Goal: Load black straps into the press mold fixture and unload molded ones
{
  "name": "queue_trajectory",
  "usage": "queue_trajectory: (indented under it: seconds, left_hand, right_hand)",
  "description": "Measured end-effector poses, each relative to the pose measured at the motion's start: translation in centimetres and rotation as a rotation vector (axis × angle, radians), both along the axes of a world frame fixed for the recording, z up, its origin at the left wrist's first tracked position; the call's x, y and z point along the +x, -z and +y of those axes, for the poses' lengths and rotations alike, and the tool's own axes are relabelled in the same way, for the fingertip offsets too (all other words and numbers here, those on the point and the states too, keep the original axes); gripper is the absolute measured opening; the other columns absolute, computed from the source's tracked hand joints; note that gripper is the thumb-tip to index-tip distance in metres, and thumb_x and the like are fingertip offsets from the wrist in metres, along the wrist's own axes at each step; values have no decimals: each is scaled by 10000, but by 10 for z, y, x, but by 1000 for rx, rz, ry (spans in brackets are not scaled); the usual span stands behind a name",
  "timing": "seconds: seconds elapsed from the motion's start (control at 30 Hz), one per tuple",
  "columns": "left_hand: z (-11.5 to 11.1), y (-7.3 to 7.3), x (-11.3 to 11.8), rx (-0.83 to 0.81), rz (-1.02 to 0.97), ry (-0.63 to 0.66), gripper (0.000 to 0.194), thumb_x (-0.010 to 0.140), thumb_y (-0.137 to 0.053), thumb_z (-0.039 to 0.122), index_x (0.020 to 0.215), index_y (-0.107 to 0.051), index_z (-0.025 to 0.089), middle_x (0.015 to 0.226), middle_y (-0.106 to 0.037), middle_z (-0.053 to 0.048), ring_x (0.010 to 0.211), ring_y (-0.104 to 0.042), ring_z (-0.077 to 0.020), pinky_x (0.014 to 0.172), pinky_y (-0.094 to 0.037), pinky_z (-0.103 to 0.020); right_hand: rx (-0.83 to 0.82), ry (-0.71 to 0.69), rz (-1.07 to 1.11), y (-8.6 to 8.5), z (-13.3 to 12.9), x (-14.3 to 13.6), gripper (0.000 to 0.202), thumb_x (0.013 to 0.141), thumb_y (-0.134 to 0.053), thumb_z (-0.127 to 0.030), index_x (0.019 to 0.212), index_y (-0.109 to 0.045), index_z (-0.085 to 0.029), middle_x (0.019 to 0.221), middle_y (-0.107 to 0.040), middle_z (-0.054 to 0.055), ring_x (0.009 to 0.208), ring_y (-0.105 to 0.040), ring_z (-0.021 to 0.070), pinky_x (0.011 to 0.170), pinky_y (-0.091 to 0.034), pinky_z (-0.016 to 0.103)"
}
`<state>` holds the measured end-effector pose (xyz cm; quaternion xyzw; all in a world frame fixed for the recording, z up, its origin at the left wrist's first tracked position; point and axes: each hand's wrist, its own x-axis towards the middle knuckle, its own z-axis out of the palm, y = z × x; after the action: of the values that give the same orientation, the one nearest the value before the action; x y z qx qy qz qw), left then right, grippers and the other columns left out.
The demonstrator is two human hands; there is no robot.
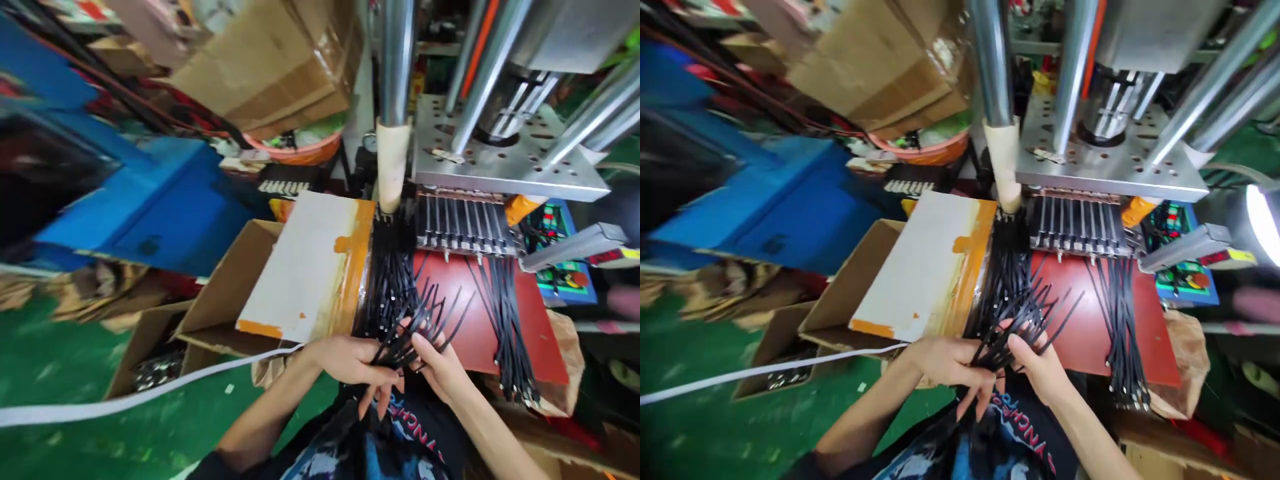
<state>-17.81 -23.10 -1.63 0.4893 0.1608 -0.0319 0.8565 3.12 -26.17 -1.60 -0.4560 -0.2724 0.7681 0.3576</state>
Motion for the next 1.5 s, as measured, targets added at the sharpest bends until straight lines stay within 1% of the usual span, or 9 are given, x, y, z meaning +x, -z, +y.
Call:
queue_trajectory:
  seconds: [0.23,0.4,0.57,0.77,0.93,1.13,1.2,1.37,1.5]
  left_hand:
    - [-53,7,-67,398,472,-1261,469,1023,-597,548,1361,-636,226,1293,-746,-112,1149,-734,-227,1041,-592,-381]
    - [-33,47,-81,623,742,-1613,539,1043,-521,566,1418,-591,185,1439,-679,-163,1305,-684,-268,1162,-533,-443]
    - [-14,62,-87,822,936,-1600,574,1046,-539,450,1547,-471,178,1609,-526,-190,1523,-486,-318,1300,-349,-550]
    - [14,57,-102,1097,1033,-1333,422,1026,-524,283,1426,-597,169,1414,-691,-168,1332,-651,-316,1198,-476,-545]
    - [42,56,-117,1111,915,-1295,381,982,-538,186,1340,-665,205,1352,-744,-105,1278,-693,-271,1198,-485,-501]
    - [55,60,-124,1091,841,-1319,330,1026,-526,244,1318,-664,172,1283,-778,-105,1174,-755,-216,1087,-575,-354]
    - [58,64,-127,1106,888,-1354,321,1028,-531,261,1297,-675,162,1274,-776,-115,1175,-747,-226,1101,-563,-372]
    - [55,66,-139,1191,1044,-1356,327,1012,-549,294,1234,-720,126,1350,-715,-154,1317,-641,-293,1206,-464,-487]
    - [36,61,-144,1225,1103,-1314,349,1055,-498,322,1271,-718,159,1440,-658,-160,1377,-607,-299,1239,-439,-497]
  right_hand:
    - [420,-551,-147,3,130,-96,555,857,-719,-691,1073,-787,-185,747,-613,-12,588,-450,86,526,-353,220]
    - [609,-575,-371,13,193,-160,560,753,-785,-702,921,-761,-169,747,-653,9,680,-530,137,609,-424,261]
    - [670,-474,-557,15,186,-105,450,752,-825,-611,890,-725,-195,902,-736,54,832,-623,199,742,-475,308]
    - [681,-449,-544,7,151,-48,437,963,-621,-590,969,-743,-170,845,-700,44,786,-597,176,655,-465,287]
    - [892,-569,-470,-50,137,-40,307,1006,-649,-468,935,-764,-192,930,-740,49,865,-659,174,788,-524,301]
    - [875,-709,-425,-123,142,-27,337,995,-669,-504,881,-806,-217,800,-741,24,643,-606,127,565,-489,242]
    - [832,-764,-376,-113,153,-52,385,997,-646,-534,858,-788,-205,821,-747,33,646,-607,127,548,-475,243]
    - [708,-742,-651,-41,191,-141,322,960,-690,-463,1048,-753,-159,848,-772,53,644,-642,143,603,-495,264]
    - [773,-600,-866,-13,183,-112,328,928,-708,-386,1173,-715,-168,997,-789,91,822,-716,201,757,-510,305]
